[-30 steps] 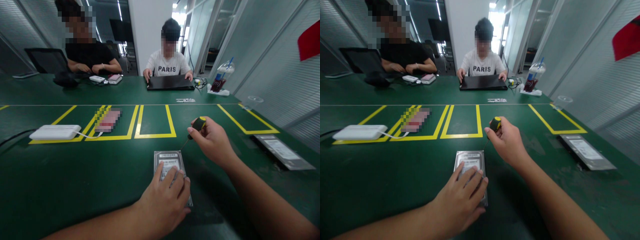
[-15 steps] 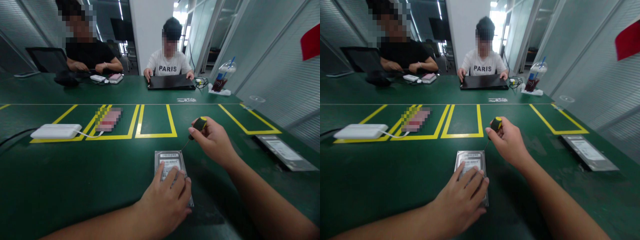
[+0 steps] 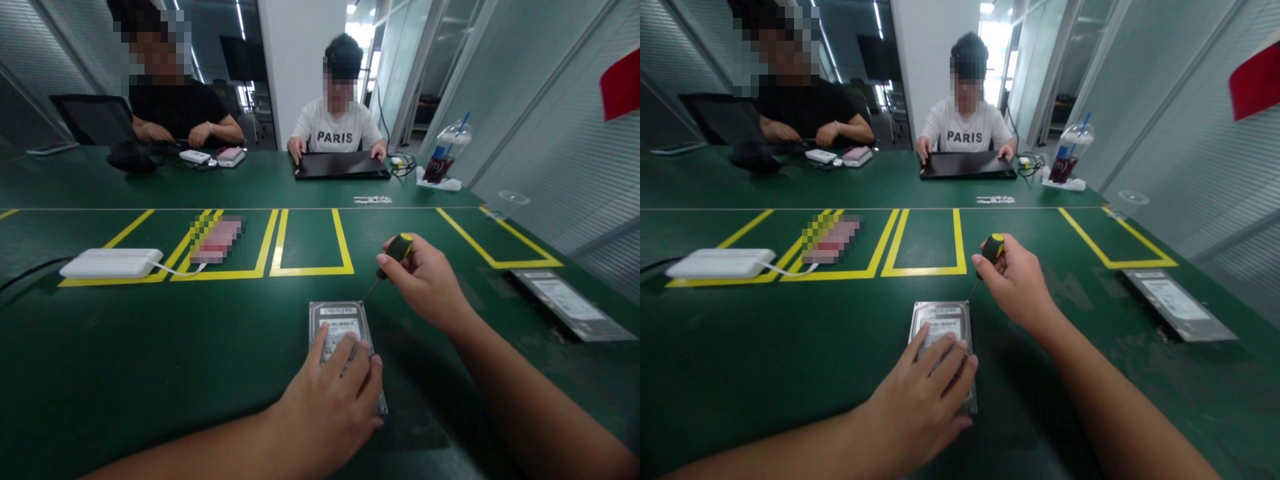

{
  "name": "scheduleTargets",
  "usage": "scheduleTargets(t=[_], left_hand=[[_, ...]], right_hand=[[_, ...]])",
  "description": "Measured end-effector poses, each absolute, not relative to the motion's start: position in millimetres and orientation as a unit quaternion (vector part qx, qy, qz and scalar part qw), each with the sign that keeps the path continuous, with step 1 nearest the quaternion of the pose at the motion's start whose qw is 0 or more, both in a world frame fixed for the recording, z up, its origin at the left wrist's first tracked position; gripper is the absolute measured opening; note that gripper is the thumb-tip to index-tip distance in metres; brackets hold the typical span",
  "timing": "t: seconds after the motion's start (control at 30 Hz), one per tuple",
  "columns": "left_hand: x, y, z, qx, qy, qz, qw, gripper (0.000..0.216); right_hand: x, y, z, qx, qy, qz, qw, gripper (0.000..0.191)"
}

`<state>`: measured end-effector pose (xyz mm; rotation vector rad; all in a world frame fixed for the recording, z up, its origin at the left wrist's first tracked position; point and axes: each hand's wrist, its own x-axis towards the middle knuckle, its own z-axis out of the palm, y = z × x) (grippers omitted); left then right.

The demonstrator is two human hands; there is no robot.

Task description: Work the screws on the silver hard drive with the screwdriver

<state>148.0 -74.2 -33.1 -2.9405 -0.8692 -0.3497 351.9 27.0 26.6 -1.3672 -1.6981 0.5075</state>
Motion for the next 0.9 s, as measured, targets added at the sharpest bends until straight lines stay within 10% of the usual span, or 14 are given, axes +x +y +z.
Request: scheduleTargets(t=[0.3, 0.9], left_hand=[[147.5, -74.0, -33.6, -0.953, -0.279, -0.112, 0.025, 0.061], [146.9, -74.2, -31.3, -0.953, -0.283, -0.103, 0.025, 0.061]], right_hand=[[349.6, 22.4, 32.5, -0.494, -0.684, 0.266, 0.465, 0.050], [340.4, 6.7, 51.1, -0.483, -0.739, 0.032, 0.468, 0.019]])
